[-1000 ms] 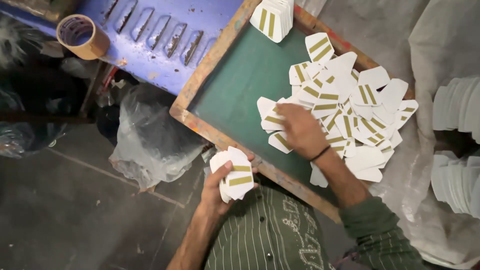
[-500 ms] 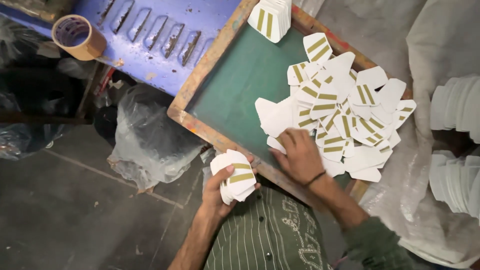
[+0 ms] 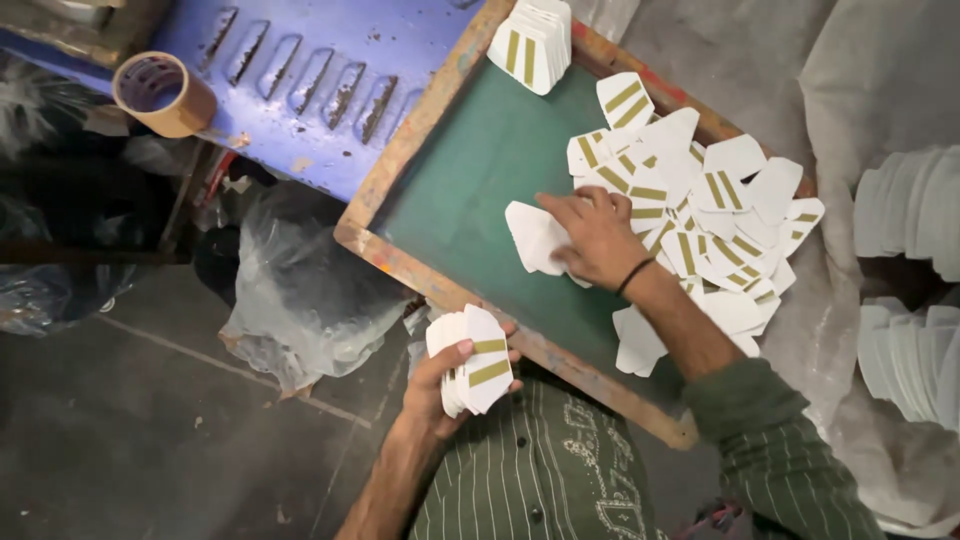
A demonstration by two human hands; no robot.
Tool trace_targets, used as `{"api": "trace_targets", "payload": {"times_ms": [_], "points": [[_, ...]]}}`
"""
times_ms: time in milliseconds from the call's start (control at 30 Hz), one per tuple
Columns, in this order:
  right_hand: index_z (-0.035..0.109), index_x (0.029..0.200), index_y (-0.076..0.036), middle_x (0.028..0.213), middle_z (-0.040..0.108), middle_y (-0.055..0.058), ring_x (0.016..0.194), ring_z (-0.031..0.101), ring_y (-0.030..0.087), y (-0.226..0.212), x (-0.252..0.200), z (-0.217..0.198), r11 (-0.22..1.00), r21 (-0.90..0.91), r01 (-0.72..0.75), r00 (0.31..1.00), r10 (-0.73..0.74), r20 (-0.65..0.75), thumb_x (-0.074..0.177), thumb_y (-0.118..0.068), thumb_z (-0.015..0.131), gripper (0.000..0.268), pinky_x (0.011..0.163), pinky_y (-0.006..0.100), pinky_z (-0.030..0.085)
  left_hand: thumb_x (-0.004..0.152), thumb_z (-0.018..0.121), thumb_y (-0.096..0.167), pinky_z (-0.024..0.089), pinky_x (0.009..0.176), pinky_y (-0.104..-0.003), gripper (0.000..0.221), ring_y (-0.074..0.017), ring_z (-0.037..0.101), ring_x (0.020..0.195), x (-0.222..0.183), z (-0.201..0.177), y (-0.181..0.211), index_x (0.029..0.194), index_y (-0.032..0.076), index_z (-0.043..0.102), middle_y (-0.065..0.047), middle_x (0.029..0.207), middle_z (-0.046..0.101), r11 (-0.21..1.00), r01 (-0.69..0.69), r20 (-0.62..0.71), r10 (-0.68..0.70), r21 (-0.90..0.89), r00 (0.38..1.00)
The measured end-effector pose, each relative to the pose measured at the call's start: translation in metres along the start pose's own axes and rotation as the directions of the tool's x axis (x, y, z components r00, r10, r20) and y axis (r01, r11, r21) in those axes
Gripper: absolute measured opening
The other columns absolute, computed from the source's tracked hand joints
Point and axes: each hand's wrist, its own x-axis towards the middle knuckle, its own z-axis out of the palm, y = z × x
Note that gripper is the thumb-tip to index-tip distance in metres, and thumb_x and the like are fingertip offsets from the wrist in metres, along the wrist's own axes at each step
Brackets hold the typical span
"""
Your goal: The recorder is sorting and stacking small printed white components with gold stripes, likely for shoe manufacturing.
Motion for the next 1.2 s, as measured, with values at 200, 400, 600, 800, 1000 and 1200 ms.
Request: {"api": "trace_targets", "payload": {"times_ms": [200,400,600,800,1000,1200], "points": [[0.062,0.132,-0.013,0.132,0.057,0.012,0.103,0.067,0.022,0.005,0.013,0.016,0.729,0.654,-0.201,0.980,0.151,0.133,0.090,-0.016,0.067,0.042,0.092,0.037,0.056,0.084,0.071,0.019,0.063,0.083,-0.058,0.069,-0.0400,0.067,0.112,-0.003,-0.005,-0.006,0.143,0.001,0.041,-0.028,0.134,0.060,0.998,-0.045,-0.019,0.045,-0.034,0.999],[0.071,0.104,-0.011,0.093,0.063,0.008,0.091,0.063,0.032,0.002,0.027,0.022,0.947,0.322,-0.008,0.997,-0.016,0.072,0.081,-0.012,0.080,0.025,0.078,0.047,0.047,0.083,0.070,0.022,0.062,0.083,-0.057,0.071,-0.0379,0.066,0.111,-0.009,0.010,0.000,0.146,0.015,0.037,-0.023,0.134,0.060,0.998,-0.061,-0.028,0.060,-0.025,0.998],[0.064,0.117,-0.006,0.118,0.065,0.016,0.108,0.066,0.029,-0.105,-0.037,-0.030,0.450,0.892,-0.038,0.999,0.048,0.019,0.093,-0.014,0.069,0.025,0.092,0.040,0.053,0.091,0.073,0.024,0.060,0.098,-0.053,0.069,-0.0371,0.066,0.121,0.006,-0.022,-0.010,0.148,-0.003,0.046,-0.024,0.140,0.060,0.984,-0.121,0.047,0.128,-0.131,0.991],[0.052,0.132,-0.011,0.127,0.062,0.008,0.114,0.063,0.019,-0.102,-0.050,-0.016,0.264,0.959,-0.099,0.984,0.172,0.054,0.098,-0.014,0.065,0.037,0.096,0.033,0.055,0.082,0.083,0.034,0.052,0.103,-0.057,0.086,-0.0370,0.062,0.121,0.022,0.019,0.003,0.150,0.001,0.040,-0.023,0.139,0.057,0.895,-0.380,0.194,0.340,0.233,0.920],[0.043,0.148,-0.002,0.133,0.057,0.017,0.122,0.059,0.025,-0.077,-0.050,-0.026,0.196,0.970,-0.147,0.966,0.238,0.099,0.097,-0.009,0.064,0.055,0.102,0.037,0.051,0.063,0.085,0.046,0.018,0.127,-0.054,0.118,-0.0457,0.026,0.149,0.052,0.063,0.061,0.157,0.006,0.026,-0.026,0.157,0.037,-0.454,-0.556,0.705,0.578,0.696,0.410],[0.034,0.151,0.000,0.139,0.054,0.019,0.131,0.050,0.037,-0.041,-0.034,0.047,0.788,0.610,-0.076,0.974,0.189,-0.123,0.069,0.000,0.068,0.088,0.119,0.047,0.027,0.075,0.067,0.005,0.019,0.129,-0.049,0.099,-0.0470,0.019,0.157,0.099,0.012,0.043,0.159,-0.008,0.015,-0.032,0.165,0.022,-0.368,-0.458,0.582,0.399,0.809,0.708]]}}
